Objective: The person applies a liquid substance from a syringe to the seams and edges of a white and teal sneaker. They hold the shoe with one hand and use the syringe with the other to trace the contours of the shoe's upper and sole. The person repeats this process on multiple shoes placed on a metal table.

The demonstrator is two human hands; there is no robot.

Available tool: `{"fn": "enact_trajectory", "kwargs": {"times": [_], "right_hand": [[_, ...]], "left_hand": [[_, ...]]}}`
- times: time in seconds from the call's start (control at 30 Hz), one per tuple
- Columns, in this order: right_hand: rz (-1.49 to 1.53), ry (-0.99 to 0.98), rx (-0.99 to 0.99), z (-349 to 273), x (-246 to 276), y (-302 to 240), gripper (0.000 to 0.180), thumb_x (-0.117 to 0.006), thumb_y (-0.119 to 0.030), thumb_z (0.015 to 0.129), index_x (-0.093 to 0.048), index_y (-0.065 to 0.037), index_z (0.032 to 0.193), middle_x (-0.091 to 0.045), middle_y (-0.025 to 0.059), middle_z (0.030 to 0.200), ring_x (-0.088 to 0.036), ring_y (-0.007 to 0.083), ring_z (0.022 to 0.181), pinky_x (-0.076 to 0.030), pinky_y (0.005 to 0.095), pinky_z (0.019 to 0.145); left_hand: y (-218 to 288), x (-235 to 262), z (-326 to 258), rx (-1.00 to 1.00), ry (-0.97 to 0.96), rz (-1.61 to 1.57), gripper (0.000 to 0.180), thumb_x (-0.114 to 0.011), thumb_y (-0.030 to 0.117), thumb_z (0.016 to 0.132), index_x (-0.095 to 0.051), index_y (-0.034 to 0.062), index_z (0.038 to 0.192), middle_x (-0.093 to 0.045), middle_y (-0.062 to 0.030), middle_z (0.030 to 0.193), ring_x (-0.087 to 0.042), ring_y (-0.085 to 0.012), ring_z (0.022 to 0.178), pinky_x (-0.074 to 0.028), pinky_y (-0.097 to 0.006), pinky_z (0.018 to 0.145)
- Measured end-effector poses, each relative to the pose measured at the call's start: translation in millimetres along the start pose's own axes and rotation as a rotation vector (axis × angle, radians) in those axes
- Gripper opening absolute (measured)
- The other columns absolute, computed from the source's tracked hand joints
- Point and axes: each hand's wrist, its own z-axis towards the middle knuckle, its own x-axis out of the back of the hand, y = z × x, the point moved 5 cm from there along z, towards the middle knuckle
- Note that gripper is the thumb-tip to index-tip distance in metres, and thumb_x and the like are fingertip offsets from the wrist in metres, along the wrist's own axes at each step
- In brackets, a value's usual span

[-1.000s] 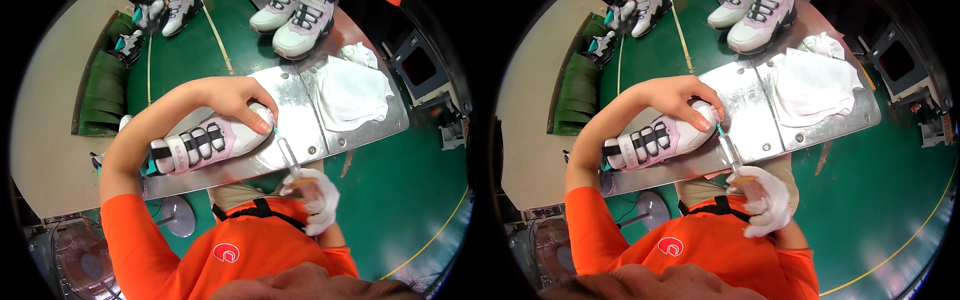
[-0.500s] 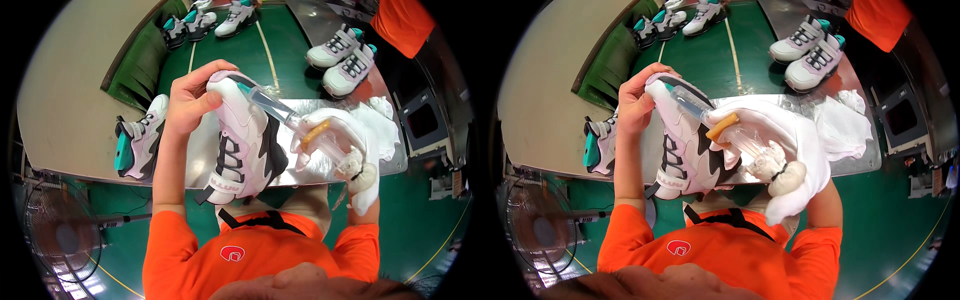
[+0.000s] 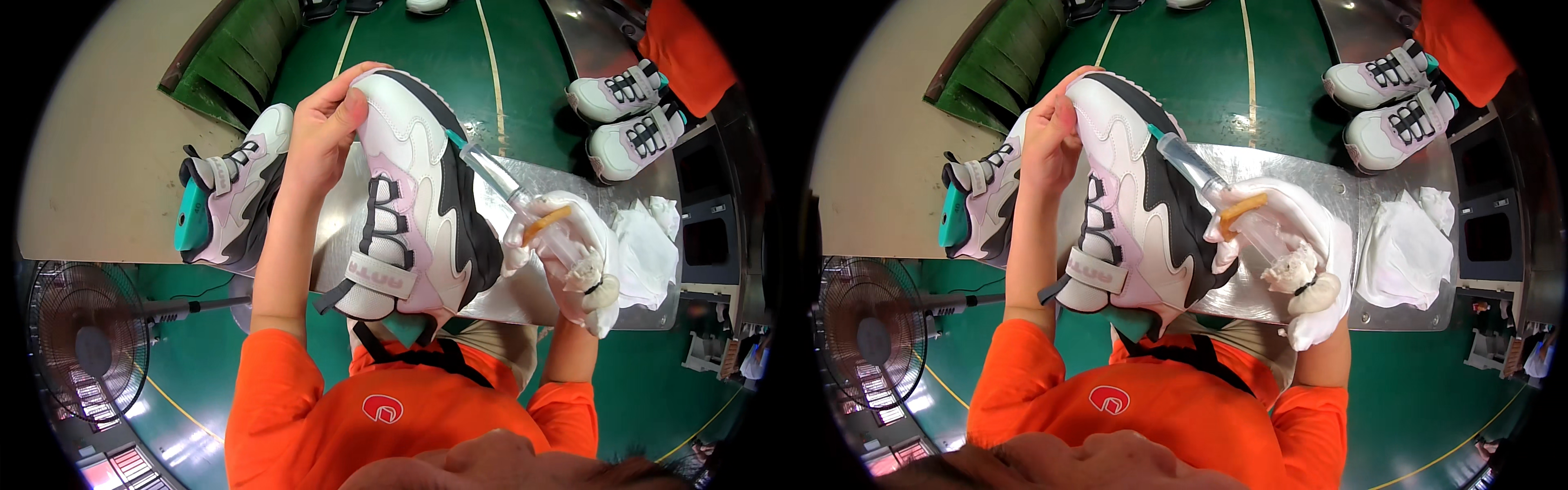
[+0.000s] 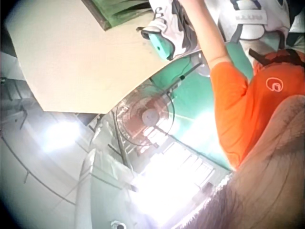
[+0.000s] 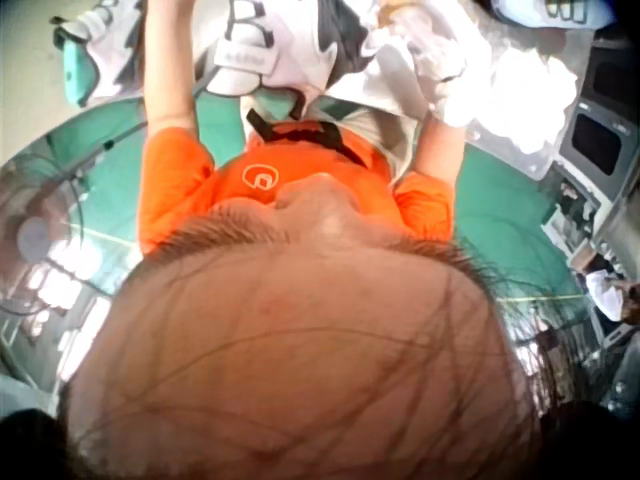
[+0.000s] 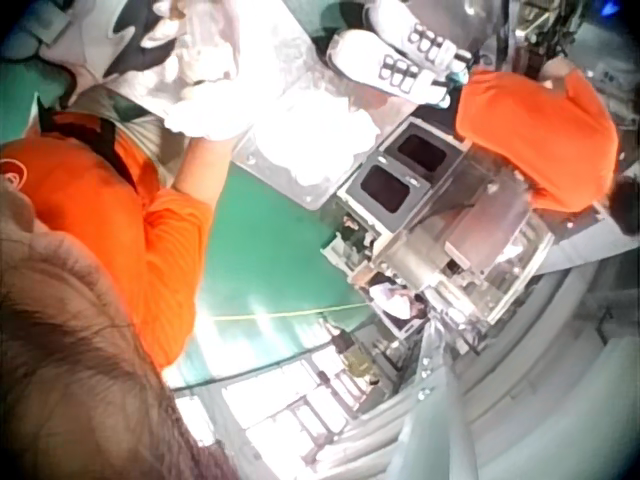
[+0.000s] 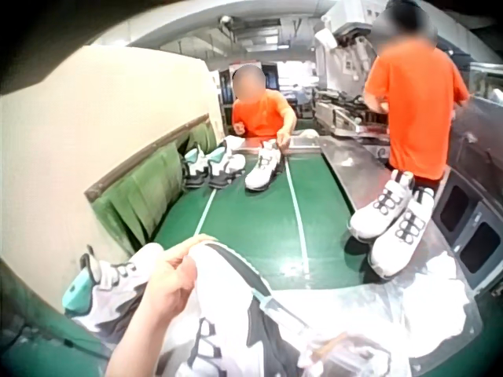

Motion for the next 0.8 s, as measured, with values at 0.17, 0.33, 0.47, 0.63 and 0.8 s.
{"fn": "enact_trajectory", "kwargs": {"times": [0.17, 0.33, 0.47, 0.63, 0.8], "right_hand": [[0.083, -0.083, 0.061, 5.2, 17.0, 7.0, 0.110, -0.086, -0.045, 0.052, -0.042, 0.016, 0.132, -0.058, 0.0222, 0.117, -0.059, 0.0277, 0.102, -0.052, 0.0381, 0.076], [0.021, 0.145, 0.245, -27.5, 41.0, -17.9, 0.131, -0.085, -0.065, 0.047, -0.032, 0.010, 0.141, -0.050, 0.0214, 0.130, -0.059, 0.0292, 0.100, -0.055, 0.0437, 0.080], [-0.191, 0.406, 0.373, -87.1, 65.5, -25.8, 0.131, -0.087, -0.059, 0.050, -0.028, 0.009, 0.145, -0.046, 0.0190, 0.133, -0.055, 0.0307, 0.108, -0.053, 0.0457, 0.085], [-0.369, 0.644, 0.420, -128.4, 51.7, 8.9, 0.116, -0.091, -0.045, 0.057, -0.034, 0.005, 0.145, -0.047, 0.0145, 0.137, -0.057, 0.0256, 0.112, -0.052, 0.0422, 0.093], [-0.802, 0.460, 0.438, -125.5, 22.6, 41.0, 0.065, -0.084, -0.006, 0.059, -0.055, -0.003, 0.117, -0.053, 0.0170, 0.130, -0.059, 0.0263, 0.104, -0.053, 0.0352, 0.087]], "left_hand": [[-5.7, 4.8, -0.4, 0.076, 0.092, -0.012, 0.052, -0.069, 0.034, 0.093, -0.059, -0.0035, 0.128, -0.067, -0.0045, 0.106, -0.062, -0.0116, 0.094, -0.048, -0.024, 0.081], [-22.2, 40.3, -51.4, 0.281, 0.372, 0.577, 0.044, -0.065, 0.032, 0.094, -0.062, -0.0040, 0.120, -0.064, -0.0012, 0.082, -0.057, -0.0089, 0.069, -0.043, -0.024, 0.060], [6.4, 14.3, -127.3, 0.707, 0.179, 0.948, 0.040, -0.067, 0.034, 0.091, -0.065, -0.0008, 0.112, -0.064, -0.0094, 0.071, -0.057, -0.0146, 0.053, -0.044, -0.031, 0.051], [49.6, -55.1, -132.0, 0.206, -0.238, 1.511, 0.058, -0.076, 0.042, 0.081, -0.058, 0.0034, 0.121, -0.069, -0.0143, 0.087, -0.066, -0.0323, 0.075, -0.052, -0.039, 0.067], [-4.9, -88.2, -88.2, 0.196, -0.159, 1.016, 0.065, -0.083, 0.034, 0.073, -0.055, 0.0015, 0.121, -0.067, -0.0169, 0.110, -0.065, -0.0339, 0.097, -0.051, -0.041, 0.085]]}}
